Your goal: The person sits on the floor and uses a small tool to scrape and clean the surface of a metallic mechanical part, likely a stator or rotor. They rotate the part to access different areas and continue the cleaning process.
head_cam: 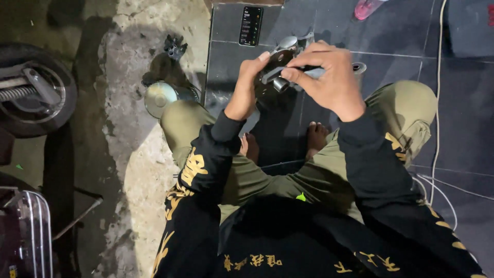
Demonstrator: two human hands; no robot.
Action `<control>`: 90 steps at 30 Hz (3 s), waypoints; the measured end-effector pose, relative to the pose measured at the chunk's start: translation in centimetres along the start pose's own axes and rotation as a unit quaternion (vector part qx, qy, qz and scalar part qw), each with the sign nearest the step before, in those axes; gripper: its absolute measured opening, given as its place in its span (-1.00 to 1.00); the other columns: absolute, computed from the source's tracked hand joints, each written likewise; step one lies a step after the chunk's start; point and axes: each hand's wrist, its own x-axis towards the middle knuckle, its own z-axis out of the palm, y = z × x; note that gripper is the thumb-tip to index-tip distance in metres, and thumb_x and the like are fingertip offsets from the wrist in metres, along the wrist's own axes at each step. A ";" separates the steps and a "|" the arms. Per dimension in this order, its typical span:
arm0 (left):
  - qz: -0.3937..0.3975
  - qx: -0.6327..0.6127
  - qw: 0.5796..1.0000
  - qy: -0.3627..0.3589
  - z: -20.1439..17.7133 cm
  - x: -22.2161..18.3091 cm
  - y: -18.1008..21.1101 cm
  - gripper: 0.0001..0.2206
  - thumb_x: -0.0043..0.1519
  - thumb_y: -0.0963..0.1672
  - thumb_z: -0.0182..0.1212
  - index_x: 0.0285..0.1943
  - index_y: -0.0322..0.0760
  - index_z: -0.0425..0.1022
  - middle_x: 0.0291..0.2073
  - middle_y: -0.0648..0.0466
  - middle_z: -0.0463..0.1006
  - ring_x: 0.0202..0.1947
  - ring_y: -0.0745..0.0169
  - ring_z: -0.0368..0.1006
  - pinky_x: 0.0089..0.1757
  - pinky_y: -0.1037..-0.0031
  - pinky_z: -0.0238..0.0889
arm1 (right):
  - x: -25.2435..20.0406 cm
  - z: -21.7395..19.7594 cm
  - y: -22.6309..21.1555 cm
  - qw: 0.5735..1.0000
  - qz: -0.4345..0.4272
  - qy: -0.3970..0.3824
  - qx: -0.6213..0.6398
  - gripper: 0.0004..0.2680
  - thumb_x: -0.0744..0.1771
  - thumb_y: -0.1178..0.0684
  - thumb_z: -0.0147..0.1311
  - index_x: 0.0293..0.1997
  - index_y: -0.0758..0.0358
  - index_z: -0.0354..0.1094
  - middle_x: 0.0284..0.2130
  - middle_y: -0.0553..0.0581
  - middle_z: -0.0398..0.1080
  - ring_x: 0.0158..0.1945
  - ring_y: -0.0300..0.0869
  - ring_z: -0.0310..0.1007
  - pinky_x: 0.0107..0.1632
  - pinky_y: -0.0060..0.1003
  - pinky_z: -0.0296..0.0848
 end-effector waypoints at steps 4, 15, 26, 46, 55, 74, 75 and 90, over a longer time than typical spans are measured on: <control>-0.040 -0.045 0.996 0.064 -3.3 0.1 -5.5 -0.75 0.38 -0.04 0.08 -0.19 -0.24 0.60 -0.29 0.17 0.47 -0.12 0.45 0.32 -0.02 0.42 0.22 | 0.1 -0.2 1.5 0.998 -0.032 0.039 -0.040 -0.81 0.44 0.05 0.27 -0.09 0.45 0.55 -0.27 0.29 0.45 -0.16 0.08 0.46 -0.15 -0.04 0.44; -0.136 -0.086 0.971 0.175 -8.0 1.3 -10.8 -0.43 0.22 0.10 0.34 0.21 -0.41 0.50 0.14 -0.36 0.45 0.17 -0.41 0.40 0.11 -0.09 0.34 | 1.1 2.1 1.7 0.998 0.044 0.046 -0.018 -0.96 0.31 0.18 0.33 -0.32 0.26 0.58 -0.44 0.33 0.50 -0.26 0.27 0.50 -0.13 0.05 0.49; -0.152 -0.117 0.966 0.172 -7.9 1.0 -11.9 -0.43 0.26 0.09 0.32 0.26 -0.42 0.46 0.14 -0.43 0.45 0.19 -0.53 0.38 0.12 -0.25 0.27 | 0.5 2.3 2.3 0.996 0.090 0.009 0.007 -0.96 0.32 0.15 0.29 -0.32 0.22 0.59 -0.41 0.30 0.54 -0.25 0.19 0.58 -0.15 -0.04 0.54; -0.163 -0.247 0.928 0.227 -2.8 0.7 -3.9 -0.46 0.18 0.10 0.33 0.14 -0.39 0.61 0.02 -0.29 0.62 0.07 -0.26 0.55 0.07 -0.05 0.44 | 1.2 3.1 2.1 0.990 0.129 0.018 0.055 -0.89 0.40 0.19 0.16 -0.25 0.30 0.60 -0.53 0.29 0.47 -0.47 0.01 0.50 -0.38 -0.26 0.43; -0.127 -0.318 0.920 0.190 -4.4 0.7 -6.1 -0.52 0.30 0.05 0.24 0.23 -0.40 0.55 0.18 -0.24 0.54 0.23 -0.30 0.43 0.26 -0.18 0.23 | 1.1 3.6 2.3 0.993 0.109 0.040 0.003 -0.86 0.38 0.11 0.18 -0.38 0.25 0.57 -0.58 0.28 0.49 -0.43 0.15 0.54 -0.34 -0.13 0.46; -0.109 -0.315 0.913 0.234 -5.0 0.7 -7.0 -0.47 0.23 0.05 0.30 0.19 -0.50 0.54 0.11 -0.32 0.55 0.12 -0.35 0.49 0.16 -0.19 0.34 | 0.8 3.5 3.2 0.991 0.124 0.038 -0.032 -0.78 0.42 0.08 0.10 -0.45 0.23 0.47 -0.62 0.25 0.39 -0.52 0.11 0.46 -0.40 -0.20 0.41; -0.106 -0.317 0.912 0.238 -6.2 0.6 -8.4 -0.46 0.23 0.05 0.32 0.20 -0.51 0.54 0.12 -0.33 0.54 0.14 -0.38 0.47 0.16 -0.22 0.30 | 0.9 3.2 3.8 0.990 0.131 0.037 -0.029 -0.73 0.45 0.06 0.05 -0.47 0.22 0.45 -0.66 0.17 0.35 -0.59 -0.05 0.41 -0.42 -0.33 0.39; -0.108 -0.326 0.910 0.231 -6.7 0.9 -9.6 -0.49 0.24 0.02 0.40 0.15 -0.54 0.56 0.08 -0.41 0.53 0.14 -0.47 0.43 0.17 -0.24 0.24 | 0.9 2.1 3.3 0.997 0.067 0.015 -0.046 -0.80 0.46 0.12 0.14 -0.36 0.26 0.50 -0.55 0.28 0.43 -0.40 0.23 0.50 -0.33 -0.11 0.42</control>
